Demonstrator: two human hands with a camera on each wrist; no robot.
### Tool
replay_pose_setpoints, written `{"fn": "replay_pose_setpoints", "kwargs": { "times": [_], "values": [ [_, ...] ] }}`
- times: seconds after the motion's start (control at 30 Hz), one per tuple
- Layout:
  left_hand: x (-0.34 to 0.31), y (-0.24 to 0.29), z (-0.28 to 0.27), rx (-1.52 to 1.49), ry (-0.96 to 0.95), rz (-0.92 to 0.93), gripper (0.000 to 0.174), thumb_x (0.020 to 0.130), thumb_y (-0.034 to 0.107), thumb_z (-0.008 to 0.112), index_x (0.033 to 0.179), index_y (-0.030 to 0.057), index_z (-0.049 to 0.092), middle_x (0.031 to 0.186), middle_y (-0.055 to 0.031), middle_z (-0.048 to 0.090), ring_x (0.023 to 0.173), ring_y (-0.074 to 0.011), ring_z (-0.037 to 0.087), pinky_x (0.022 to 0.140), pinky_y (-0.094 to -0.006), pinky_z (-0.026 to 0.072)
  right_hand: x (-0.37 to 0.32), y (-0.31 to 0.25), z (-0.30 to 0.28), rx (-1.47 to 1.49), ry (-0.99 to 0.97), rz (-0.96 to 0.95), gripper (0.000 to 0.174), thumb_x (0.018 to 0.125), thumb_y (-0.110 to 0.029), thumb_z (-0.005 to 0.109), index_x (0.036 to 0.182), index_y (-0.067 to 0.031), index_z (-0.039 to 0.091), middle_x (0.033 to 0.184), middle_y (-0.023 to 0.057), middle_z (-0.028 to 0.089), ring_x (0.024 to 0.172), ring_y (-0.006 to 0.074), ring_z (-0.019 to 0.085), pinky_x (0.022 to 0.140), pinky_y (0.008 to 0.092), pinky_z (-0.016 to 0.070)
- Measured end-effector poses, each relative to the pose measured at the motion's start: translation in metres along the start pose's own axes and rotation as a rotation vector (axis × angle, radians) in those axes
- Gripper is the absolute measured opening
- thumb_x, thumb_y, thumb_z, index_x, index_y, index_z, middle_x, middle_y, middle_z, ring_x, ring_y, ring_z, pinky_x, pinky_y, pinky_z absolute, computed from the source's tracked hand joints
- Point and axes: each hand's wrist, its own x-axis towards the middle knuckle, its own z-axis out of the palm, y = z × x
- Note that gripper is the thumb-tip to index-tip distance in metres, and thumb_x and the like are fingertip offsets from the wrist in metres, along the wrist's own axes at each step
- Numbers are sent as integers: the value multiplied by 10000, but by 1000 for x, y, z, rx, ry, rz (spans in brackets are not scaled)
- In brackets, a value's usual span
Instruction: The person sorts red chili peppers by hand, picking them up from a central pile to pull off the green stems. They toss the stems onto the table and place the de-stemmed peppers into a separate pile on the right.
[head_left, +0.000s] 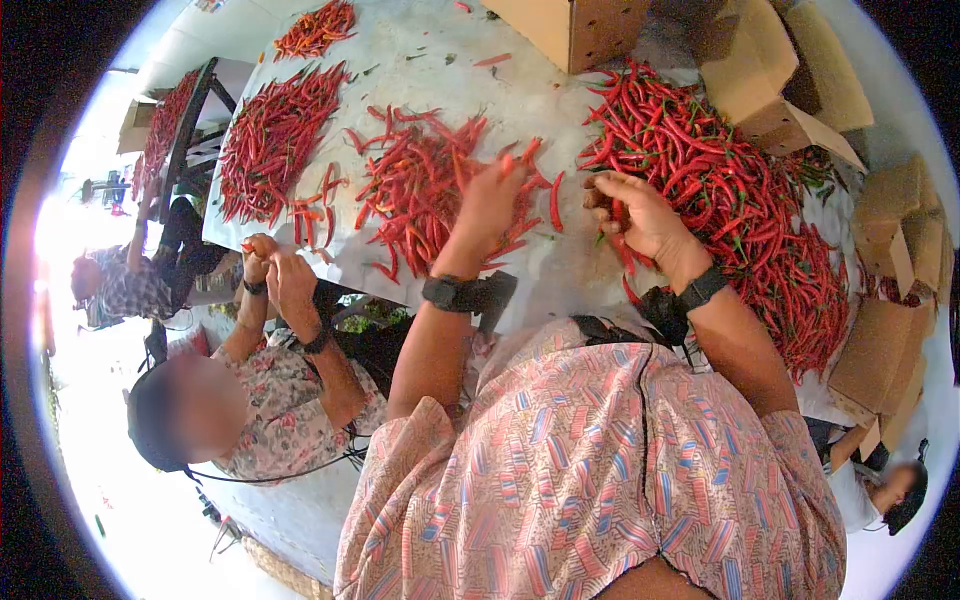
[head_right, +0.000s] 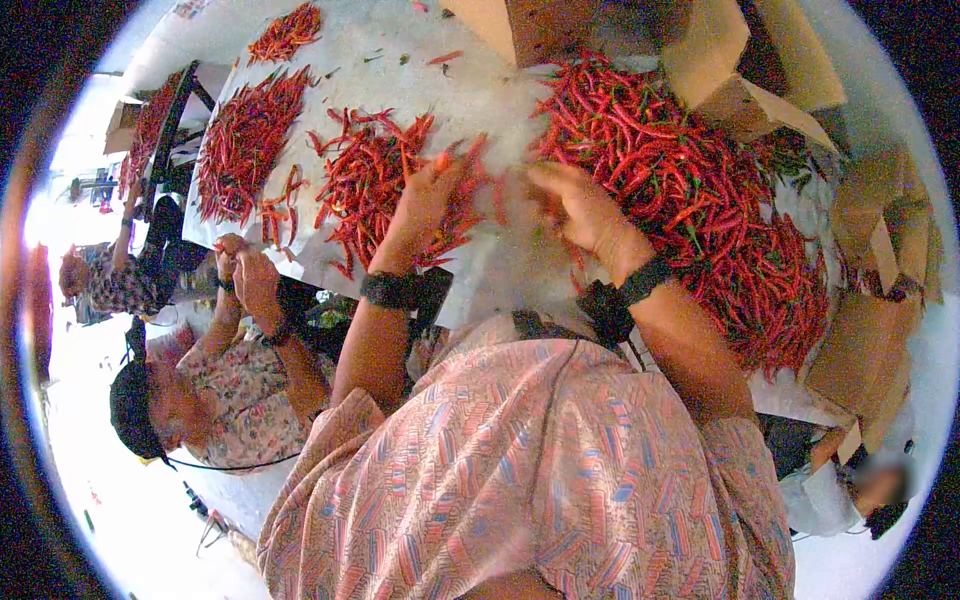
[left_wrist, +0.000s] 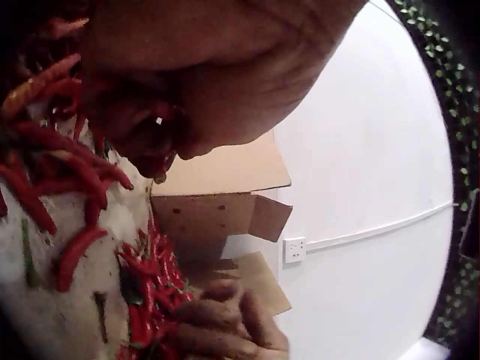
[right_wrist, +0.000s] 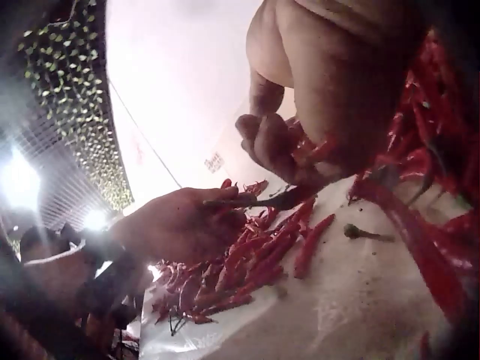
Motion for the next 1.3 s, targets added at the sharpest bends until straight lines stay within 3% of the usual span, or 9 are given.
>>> {"fn": "replay_pose_setpoints", "kwargs": {
  "times": [0.13,0.27,0.4,0.5,0.57,0.9,1.1,1.2,1.3],
  "values": [
    [14,0,38,-11,-68,65,215,844,178,477,932,-15,512,714,-141,543,618,-177,502,552,-331,407,5,8,0,236,-45,42,164,863,-215,525,957,-91,579,772,-13,574,654,70,521,517,204,403],
    [20,-1,74,394,-152,529,311,795,142,470,1072,2,443,841,-250,584,826,-384,578,695,-429,441,-7,-3,6,189,66,-1,183,865,-207,527,988,-80,577,852,0,602,712,101,557,572,233,439],
    [26,6,89,485,-339,346,435,762,175,494,1151,-1,407,898,-278,573,870,-439,543,771,-463,423,-4,14,-21,185,156,49,188,868,-206,522,995,-78,575,875,6,605,758,117,568,606,257,459],
    [33,6,87,388,-195,845,473,755,181,512,1179,3,401,885,-264,586,818,-409,574,726,-433,453,-9,13,-24,442,271,-52,168,856,-200,512,959,-83,575,845,27,599,802,157,563,650,307,467],
    [9,67,52,-57,-380,-10,375,752,194,529,1072,0,501,845,-226,605,744,-343,606,654,-400,479,-5,24,-51,557,191,-20,169,846,-210,513,936,-79,572,839,40,598,791,174,564,653,321,466],
    [-7,18,41,1025,-33,180,266,721,285,586,781,27,612,692,-154,608,637,-314,605,561,-403,490,4,26,-34,666,76,103,234,835,-235,460,922,-36,548,822,101,589,759,246,566,680,369,465],
    [6,-7,33,843,-119,259,255,762,234,557,762,-18,592,714,-160,617,611,-277,605,535,-373,475,6,34,-15,426,46,130,107,859,-191,530,864,-85,538,718,33,559,629,179,563,581,331,473],
    [1,-5,25,66,-263,129,222,827,186,512,821,-27,576,689,-109,617,585,-202,594,520,-325,466,9,39,-17,335,31,172,87,847,-182,555,869,-101,533,694,-7,525,579,119,519,497,270,429],
    [-4,-1,24,4,-358,18,213,866,160,474,909,-34,549,700,-75,614,593,-146,578,518,-280,457,7,36,-12,284,54,192,93,836,-178,576,883,-113,528,674,-41,483,544,71,465,449,220,368]
  ]
}}
